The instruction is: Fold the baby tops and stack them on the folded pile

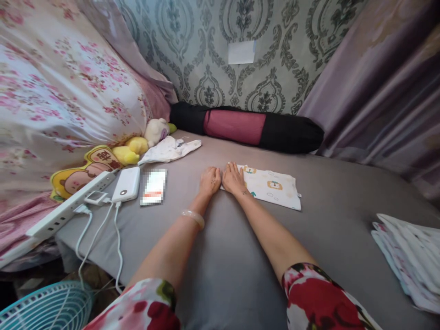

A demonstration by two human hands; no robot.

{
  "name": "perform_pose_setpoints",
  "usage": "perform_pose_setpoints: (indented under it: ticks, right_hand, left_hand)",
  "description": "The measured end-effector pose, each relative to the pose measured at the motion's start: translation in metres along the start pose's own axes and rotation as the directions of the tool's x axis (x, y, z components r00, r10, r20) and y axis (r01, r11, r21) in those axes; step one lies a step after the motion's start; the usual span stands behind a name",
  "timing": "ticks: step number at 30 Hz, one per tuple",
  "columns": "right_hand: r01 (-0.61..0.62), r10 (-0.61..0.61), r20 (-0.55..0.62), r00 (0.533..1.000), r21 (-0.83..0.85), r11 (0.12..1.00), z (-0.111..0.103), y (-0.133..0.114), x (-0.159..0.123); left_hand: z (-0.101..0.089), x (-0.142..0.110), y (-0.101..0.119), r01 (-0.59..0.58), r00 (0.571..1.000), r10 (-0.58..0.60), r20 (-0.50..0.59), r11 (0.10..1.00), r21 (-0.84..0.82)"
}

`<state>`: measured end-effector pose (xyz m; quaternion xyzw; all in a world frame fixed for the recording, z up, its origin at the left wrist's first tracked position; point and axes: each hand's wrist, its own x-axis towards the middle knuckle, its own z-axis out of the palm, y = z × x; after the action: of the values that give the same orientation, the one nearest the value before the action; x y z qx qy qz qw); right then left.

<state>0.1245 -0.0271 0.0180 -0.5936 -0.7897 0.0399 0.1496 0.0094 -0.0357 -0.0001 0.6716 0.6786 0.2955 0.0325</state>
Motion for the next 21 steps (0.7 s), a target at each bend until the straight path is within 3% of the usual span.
perform_pose_setpoints:
  ticks: [8,15,21]
  right_hand:
    - [-0.005,0.006,0.036,0.999,-0.029,1.0,0.003,0.0,0.0]
    - [0.012,-0.016,0.133,0.991,0.029,0.999,-0.009,0.004,0.001]
    - [-0.003,0.003,0.038,0.999,0.003,1.0,-0.017,0.029,-0.005]
  left_hand:
    - [-0.009,-0.005,0.008,-0.096,0.993,0.099,0.064,0.995,-0.038]
    - [-0.014,-0.011,0.014,-0.087,0.987,0.089,0.131,0.996,-0.017]
    - [-0.014,-0.013,0.016,-0.227,0.957,0.218,0.19,0.973,0.031]
